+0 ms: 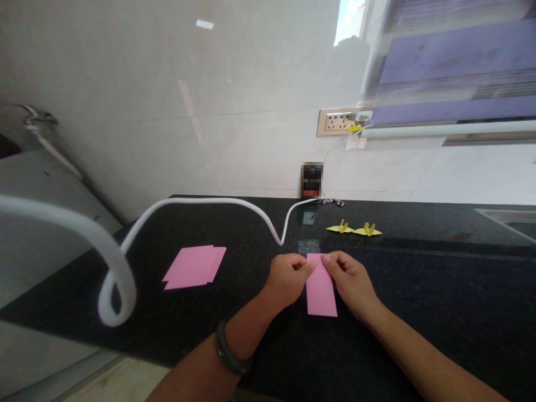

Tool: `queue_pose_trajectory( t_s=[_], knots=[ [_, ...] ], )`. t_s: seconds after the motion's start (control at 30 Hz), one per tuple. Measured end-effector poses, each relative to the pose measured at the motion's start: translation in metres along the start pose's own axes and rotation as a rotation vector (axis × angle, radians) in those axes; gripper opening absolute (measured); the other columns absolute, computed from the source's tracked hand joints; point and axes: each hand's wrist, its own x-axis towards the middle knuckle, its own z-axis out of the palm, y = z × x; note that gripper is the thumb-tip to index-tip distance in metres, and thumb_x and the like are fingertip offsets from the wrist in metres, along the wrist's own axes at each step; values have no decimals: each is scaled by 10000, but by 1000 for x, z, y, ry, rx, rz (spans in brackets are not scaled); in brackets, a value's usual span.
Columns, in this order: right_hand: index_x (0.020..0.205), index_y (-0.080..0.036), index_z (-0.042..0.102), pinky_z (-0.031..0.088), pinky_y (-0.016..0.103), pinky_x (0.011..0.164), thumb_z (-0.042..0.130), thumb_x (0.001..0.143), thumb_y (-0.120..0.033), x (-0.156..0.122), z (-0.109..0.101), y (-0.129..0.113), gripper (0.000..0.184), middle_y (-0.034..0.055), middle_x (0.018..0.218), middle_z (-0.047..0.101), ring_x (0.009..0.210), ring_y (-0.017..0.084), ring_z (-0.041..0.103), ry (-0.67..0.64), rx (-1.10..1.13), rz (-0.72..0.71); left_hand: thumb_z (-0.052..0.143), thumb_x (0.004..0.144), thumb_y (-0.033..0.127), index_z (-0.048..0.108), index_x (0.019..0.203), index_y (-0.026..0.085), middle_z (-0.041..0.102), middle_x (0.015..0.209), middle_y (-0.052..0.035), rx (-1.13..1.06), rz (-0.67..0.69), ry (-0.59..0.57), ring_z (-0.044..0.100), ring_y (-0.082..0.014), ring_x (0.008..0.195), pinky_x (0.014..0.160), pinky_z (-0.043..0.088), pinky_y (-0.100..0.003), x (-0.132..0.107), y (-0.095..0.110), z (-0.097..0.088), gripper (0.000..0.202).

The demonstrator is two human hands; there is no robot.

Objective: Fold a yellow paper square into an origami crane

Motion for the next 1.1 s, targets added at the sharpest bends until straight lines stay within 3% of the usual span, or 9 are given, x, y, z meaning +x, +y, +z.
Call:
queue_pose_trajectory(
  t_s=[0.23,0.47,0.63,0.93,1.1],
  knots=[
    [609,-171,496,296,205,399,446,773,-445,-2,1,0,323,-38,485,450,423,91,374,27,48,45,505,702,384,524,510,124,407,467,35,13,3,2,336,-63,452,419,243,-192,-1,2,0,323],
    [600,-151,526,351,218,460,489,753,-438,-4,1,1,327,-11,539,524,474,101,444,-143,104,95,526,680,385,539,517,120,440,475,27,-75,-31,27,357,-66,449,418,264,-192,0,0,-1,310],
    [642,-142,575,358,226,486,495,755,-399,-6,1,-3,292,0,558,538,492,103,450,-176,67,95,534,670,386,579,554,119,502,506,6,-90,-43,69,410,-84,471,435,289,-199,1,-1,-2,295],
    [599,-141,620,352,223,466,517,726,-336,-6,0,-4,254,-7,499,536,468,103,452,-174,-114,77,539,675,391,528,516,127,403,476,33,-111,-15,204,347,-72,473,450,260,-200,6,-6,-10,309],
    [628,-136,638,368,219,478,543,697,-292,-5,-2,0,196,11,539,595,478,101,478,-215,-135,116,565,663,379,481,494,123,354,474,42,-222,-51,356,312,-60,476,459,253,-198,16,-9,-19,318]
  ],
)
